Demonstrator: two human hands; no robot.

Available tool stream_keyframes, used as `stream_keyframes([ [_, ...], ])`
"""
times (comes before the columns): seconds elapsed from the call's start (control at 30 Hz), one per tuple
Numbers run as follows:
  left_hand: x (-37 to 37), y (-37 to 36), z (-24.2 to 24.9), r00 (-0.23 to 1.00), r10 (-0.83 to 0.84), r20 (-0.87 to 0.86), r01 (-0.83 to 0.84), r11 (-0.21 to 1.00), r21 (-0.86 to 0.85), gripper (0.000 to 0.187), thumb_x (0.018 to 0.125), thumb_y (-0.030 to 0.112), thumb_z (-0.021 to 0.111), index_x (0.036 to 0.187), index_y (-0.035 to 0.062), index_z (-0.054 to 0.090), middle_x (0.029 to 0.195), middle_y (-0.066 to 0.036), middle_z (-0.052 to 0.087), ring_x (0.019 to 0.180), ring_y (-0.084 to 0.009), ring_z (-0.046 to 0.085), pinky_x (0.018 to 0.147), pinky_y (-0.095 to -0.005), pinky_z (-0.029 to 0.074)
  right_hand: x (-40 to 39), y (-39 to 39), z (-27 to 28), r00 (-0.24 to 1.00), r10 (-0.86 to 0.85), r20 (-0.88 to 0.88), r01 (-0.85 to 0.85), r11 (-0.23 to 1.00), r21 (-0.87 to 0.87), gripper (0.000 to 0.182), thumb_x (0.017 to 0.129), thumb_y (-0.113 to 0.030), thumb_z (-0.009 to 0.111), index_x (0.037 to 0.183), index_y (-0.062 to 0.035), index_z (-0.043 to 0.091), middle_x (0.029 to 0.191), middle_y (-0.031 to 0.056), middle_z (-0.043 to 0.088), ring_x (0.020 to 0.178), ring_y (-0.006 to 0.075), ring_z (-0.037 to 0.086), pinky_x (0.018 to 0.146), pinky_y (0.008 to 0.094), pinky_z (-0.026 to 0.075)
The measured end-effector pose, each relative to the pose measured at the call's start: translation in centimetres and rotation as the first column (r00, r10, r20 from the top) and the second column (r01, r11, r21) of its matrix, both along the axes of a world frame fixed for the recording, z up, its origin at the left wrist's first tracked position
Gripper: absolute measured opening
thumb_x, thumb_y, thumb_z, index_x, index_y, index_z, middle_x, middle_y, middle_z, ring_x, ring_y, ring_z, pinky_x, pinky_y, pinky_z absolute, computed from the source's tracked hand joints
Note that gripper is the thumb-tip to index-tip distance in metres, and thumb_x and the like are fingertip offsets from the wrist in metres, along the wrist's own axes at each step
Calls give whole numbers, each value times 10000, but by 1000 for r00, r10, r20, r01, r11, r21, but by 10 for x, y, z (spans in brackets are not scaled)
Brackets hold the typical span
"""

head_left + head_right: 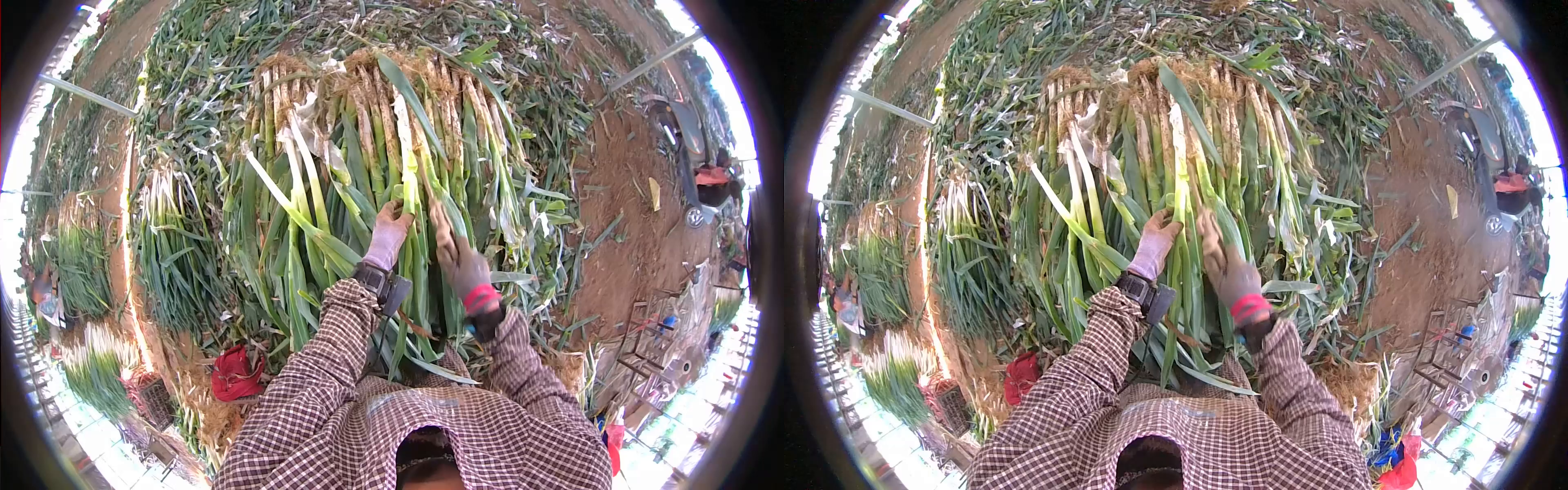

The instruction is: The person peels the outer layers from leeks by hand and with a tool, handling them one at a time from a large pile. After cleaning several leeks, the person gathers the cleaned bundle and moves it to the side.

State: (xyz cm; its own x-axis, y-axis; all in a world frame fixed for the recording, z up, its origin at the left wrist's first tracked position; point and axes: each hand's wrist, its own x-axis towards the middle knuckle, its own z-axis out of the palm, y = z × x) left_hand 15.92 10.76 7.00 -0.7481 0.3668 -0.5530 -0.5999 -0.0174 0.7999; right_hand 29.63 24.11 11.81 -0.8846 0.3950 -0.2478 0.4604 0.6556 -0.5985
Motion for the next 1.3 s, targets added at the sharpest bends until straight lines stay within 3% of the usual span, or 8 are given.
stream_keyframes([
  [0.37,19,-6,18,983,-25,-181,17,999,-44,421,939,97,595,1320,-48,490,1057,-90,639,895,-133,612,778,-251,512,-52,9,-29,999,-10,-38,11,1000,27,456,928,-512,532,1004,-62,517,770,295,629,743,478,629,634,547,491],
  [0.73,9,-27,52,1000,-7,-9,7,1000,-19,457,928,78,578,1341,-79,463,903,-114,648,656,-166,640,612,-297,547,-188,46,-52,1000,-14,3,14,993,118,495,907,-509,530,1018,-35,620,919,283,664,919,453,640,801,500,504],
  [0.97,-17,-124,54,985,172,34,-174,980,98,402,931,56,569,1323,-9,509,994,-135,669,770,-165,659,635,-261,579,-107,52,-43,999,53,1,-53,999,6,472,916,-507,535,986,-43,594,875,267,646,869,466,618,744,503,481],
  [1.0,-23,-136,65,987,101,-126,-129,964,-234,425,924,77,593,1331,-6,503,1024,-139,661,831,-214,667,720,-276,581,-82,64,-50,1000,18,21,-17,1000,-18,489,913,-526,536,986,-45,583,859,267,648,858,467,623,741,508,482],
  [1.03,-36,-169,-8,854,-124,-506,-160,862,-481,437,900,84,612,1317,-4,512,1056,-150,654,931,-266,653,841,-329,559,-60,72,-54,999,-14,35,16,999,-42,505,911,-545,537,986,-46,572,844,268,650,846,468,628,739,514,482],
  [1.1,-26,-138,9,507,-533,-678,-575,377,-726,374,854,55,619,1222,12,571,1093,-166,638,1017,-280,613,949,-392,493,-11,69,-37,999,40,-29,-40,999,7,470,919,-522,545,955,-53,549,794,264,630,800,466,623,672,510,472],
  [1.2,4,-42,30,638,-455,-621,-91,756,-648,326,867,98,623,1191,64,603,1038,-119,688,836,-214,663,792,-381,555,41,67,-41,996,86,37,-87,996,29,417,927,-489,549,950,-72,539,716,250,596,729,466,611,603,512,460],
  [1.3,21,43,1,716,-553,-426,115,696,-709,354,875,266,640,1162,64,596,1035,-159,693,938,-322,672,828,-432,530,59,57,-14,995,64,73,-63,998,-8,406,924,-481,555,946,-77,532,719,252,600,727,471,611,599,521,460],
])
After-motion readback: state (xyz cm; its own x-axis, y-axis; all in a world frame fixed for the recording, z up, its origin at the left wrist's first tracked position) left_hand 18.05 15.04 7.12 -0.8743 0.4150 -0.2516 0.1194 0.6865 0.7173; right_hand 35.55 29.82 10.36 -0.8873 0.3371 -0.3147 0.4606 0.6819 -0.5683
